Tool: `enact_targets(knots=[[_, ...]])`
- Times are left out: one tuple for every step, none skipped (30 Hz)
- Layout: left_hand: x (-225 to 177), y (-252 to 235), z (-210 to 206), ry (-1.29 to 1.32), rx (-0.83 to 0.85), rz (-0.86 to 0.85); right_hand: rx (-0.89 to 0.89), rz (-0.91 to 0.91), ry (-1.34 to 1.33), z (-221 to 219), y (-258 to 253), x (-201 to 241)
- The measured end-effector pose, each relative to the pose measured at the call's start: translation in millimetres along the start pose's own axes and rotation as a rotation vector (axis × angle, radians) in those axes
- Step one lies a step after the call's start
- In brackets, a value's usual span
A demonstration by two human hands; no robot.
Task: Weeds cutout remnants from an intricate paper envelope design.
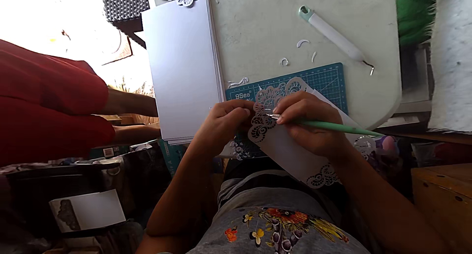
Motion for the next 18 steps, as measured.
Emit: enact_targets(knots=[[-1.2, 0.6, 0.4, -0.030, -0.016, -0.030, -0.010, -0.008, -0.018, 1.9, 0.0, -1.1], [-3.0, 0.7, 0.6, -0.084, -0.037, -0.077, -0.031, -0.023, -0.040, 4.6, 0.1, -3.1], [-4.4, 0.3, 0.6, -0.137, -0.065, -0.114, -0.062, -0.041, -0.067, 8.0, 0.0, -5.4], [-5.5, -0.4, 1.1, -0.183, -0.098, -0.143, -0.101, -0.061, -0.094, 11.7, -0.3, -7.5], [-6.4, -1.5, 2.3, -0.219, -0.133, -0.170, -0.140, -0.084, -0.118, 15.2, -0.5, -9.4], [-6.5, -2.9, 3.7, -0.240, -0.157, -0.186, -0.174, -0.106, -0.145, 18.3, -0.3, -11.3], [-5.6, -4.0, 4.8, -0.243, -0.169, -0.185, -0.204, -0.125, -0.173, 21.0, -0.2, -13.1], [-4.3, -4.7, 5.3, -0.233, -0.175, -0.170, -0.229, -0.141, -0.196, 23.2, 0.1, -14.6], [-2.8, -3.8, 5.0, -0.216, -0.177, -0.147, -0.250, -0.154, -0.212, 24.7, 0.9, -15.7], [-1.6, -1.2, 4.7, -0.197, -0.178, -0.117, -0.265, -0.161, -0.221, 25.5, 1.6, -16.3], [-0.9, 3.2, 4.7, -0.182, -0.173, -0.082, -0.269, -0.166, -0.227, 25.2, 2.1, -16.5], [-0.3, 7.3, 5.3, -0.166, -0.162, -0.058, -0.261, -0.165, -0.220, 24.3, 2.0, -16.3], [0.2, 11.2, 6.0, -0.152, -0.145, -0.045, -0.251, -0.159, -0.204, 23.5, 1.8, -15.9], [0.1, 15.4, 6.1, -0.154, -0.120, -0.052, -0.244, -0.147, -0.177, 22.9, 1.7, -14.9], [-0.5, 19.8, 5.3, -0.175, -0.093, -0.072, -0.236, -0.128, -0.137, 22.3, 1.4, -13.0], [0.6, 23.8, 4.1, -0.209, -0.074, -0.077, -0.229, -0.106, -0.080, 21.1, 1.1, -9.9], [2.8, 26.7, 3.0, -0.238, -0.069, -0.076, -0.226, -0.086, -0.015, 18.9, 1.2, -6.1], [5.3, 28.7, 2.1, -0.250, -0.078, -0.075, -0.220, -0.080, 0.052, 15.2, 1.7, -1.3]])
Point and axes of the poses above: each hand's wrist, its own y-axis away from the middle knuckle, its own z-axis out of the back of the hand, x = y × z, the point moved 9 cm from there along -y, towards the middle knuckle, and after that the axes turned 9 degrees about -x, right-handed, at the moved point
